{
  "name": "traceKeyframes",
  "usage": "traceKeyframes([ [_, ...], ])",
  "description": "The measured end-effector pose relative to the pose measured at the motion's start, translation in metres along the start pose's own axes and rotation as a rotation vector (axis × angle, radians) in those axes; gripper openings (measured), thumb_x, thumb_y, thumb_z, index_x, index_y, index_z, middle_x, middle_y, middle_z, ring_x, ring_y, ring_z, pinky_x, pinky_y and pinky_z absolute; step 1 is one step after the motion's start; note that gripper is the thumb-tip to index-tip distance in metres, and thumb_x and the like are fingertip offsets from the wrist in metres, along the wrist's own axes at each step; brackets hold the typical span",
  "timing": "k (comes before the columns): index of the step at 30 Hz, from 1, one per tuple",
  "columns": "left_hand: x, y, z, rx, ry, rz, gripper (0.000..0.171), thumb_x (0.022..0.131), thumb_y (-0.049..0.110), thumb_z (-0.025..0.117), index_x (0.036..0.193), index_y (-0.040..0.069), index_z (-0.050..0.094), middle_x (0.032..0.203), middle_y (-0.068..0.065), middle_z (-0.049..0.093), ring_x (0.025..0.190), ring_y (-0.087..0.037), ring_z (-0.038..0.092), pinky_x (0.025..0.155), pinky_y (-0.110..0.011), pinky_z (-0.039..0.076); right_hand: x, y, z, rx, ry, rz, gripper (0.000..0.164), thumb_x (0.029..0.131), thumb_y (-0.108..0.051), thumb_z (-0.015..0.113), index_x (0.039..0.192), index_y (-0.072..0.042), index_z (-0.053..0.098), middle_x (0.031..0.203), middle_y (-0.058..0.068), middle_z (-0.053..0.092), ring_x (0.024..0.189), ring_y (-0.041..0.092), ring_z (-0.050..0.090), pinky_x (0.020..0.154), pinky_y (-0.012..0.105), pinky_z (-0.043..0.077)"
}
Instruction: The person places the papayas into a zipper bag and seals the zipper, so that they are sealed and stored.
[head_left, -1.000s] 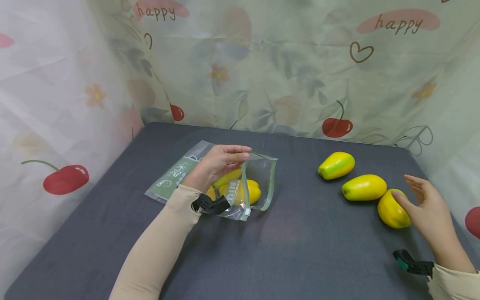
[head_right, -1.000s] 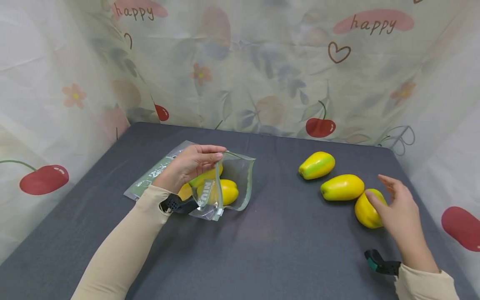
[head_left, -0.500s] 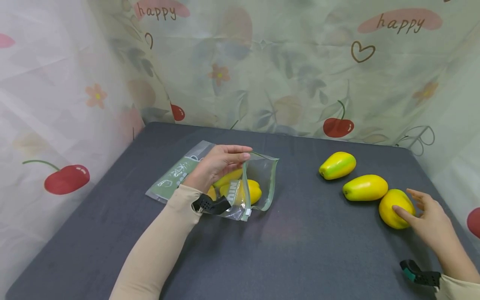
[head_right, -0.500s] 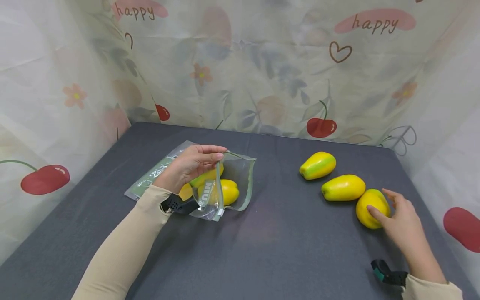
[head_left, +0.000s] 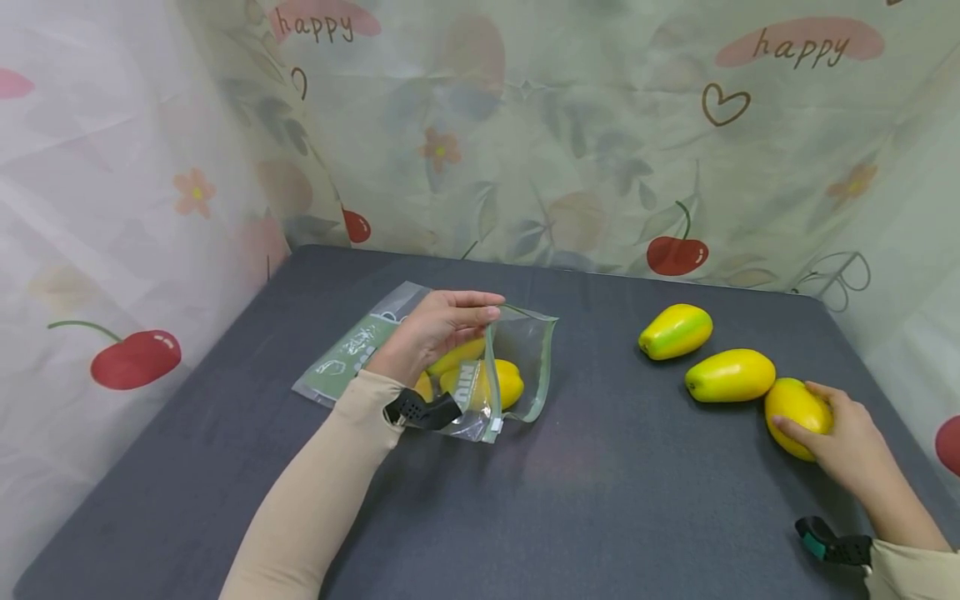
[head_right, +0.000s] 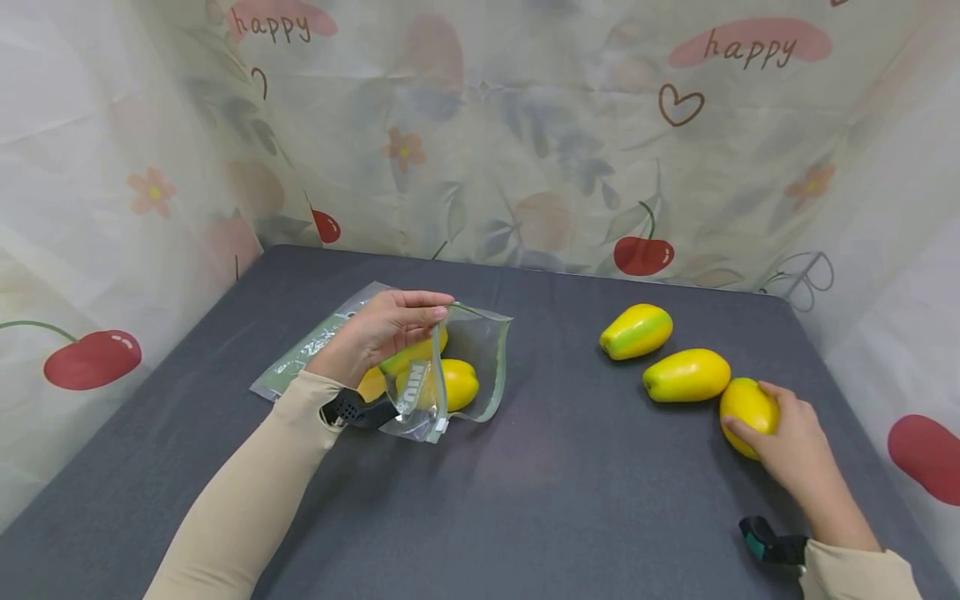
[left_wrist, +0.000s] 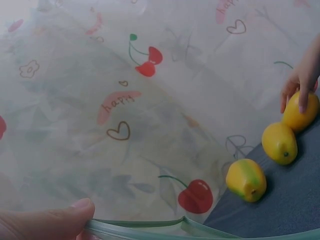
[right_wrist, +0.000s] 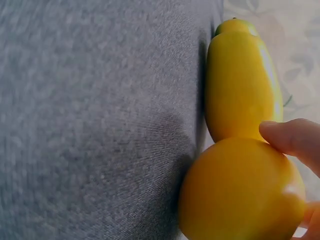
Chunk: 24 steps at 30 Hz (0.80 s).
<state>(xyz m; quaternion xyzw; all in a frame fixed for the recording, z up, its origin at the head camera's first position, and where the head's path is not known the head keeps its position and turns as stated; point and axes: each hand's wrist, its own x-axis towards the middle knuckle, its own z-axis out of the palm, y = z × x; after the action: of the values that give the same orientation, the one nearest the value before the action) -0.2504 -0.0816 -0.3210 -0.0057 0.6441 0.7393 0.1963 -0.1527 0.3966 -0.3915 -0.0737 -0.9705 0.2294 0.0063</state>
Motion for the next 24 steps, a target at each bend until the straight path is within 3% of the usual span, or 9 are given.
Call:
traceKeyframes([
  [6,0.001,0.000,0.000,-0.001,0.001,-0.007,0.033,0.089,0.008,0.069,0.121,0.001,0.066,0.094,0.002,0.068,0.075,-0.009,0.060,0.074,-0.020,0.056,0.002,0.005,-0.001,-0.014,-0.039,-0.003,0.086,0.096,-0.043,0.055,0.142,0.020,0.017,0.124,0.049,0.031,0.097,0.053,0.041,0.072,0.059,0.040],
  [17,0.000,0.000,0.000,0.011,-0.003,-0.001,0.034,0.090,0.009,0.068,0.123,0.001,0.065,0.095,0.002,0.067,0.075,-0.009,0.061,0.077,-0.020,0.056,-0.001,0.002,0.000,0.001,-0.022,0.025,0.088,0.096,-0.045,0.054,0.143,0.019,0.016,0.127,0.048,0.029,0.099,0.053,0.039,0.073,0.060,0.038],
  [24,0.001,0.001,0.001,0.010,-0.004,-0.006,0.034,0.090,0.009,0.068,0.123,0.001,0.065,0.096,0.002,0.067,0.074,-0.008,0.061,0.076,-0.020,0.056,-0.006,-0.007,-0.004,0.004,0.044,0.048,0.087,0.096,-0.043,0.056,0.144,0.017,0.016,0.129,0.047,0.030,0.099,0.052,0.039,0.073,0.058,0.038],
])
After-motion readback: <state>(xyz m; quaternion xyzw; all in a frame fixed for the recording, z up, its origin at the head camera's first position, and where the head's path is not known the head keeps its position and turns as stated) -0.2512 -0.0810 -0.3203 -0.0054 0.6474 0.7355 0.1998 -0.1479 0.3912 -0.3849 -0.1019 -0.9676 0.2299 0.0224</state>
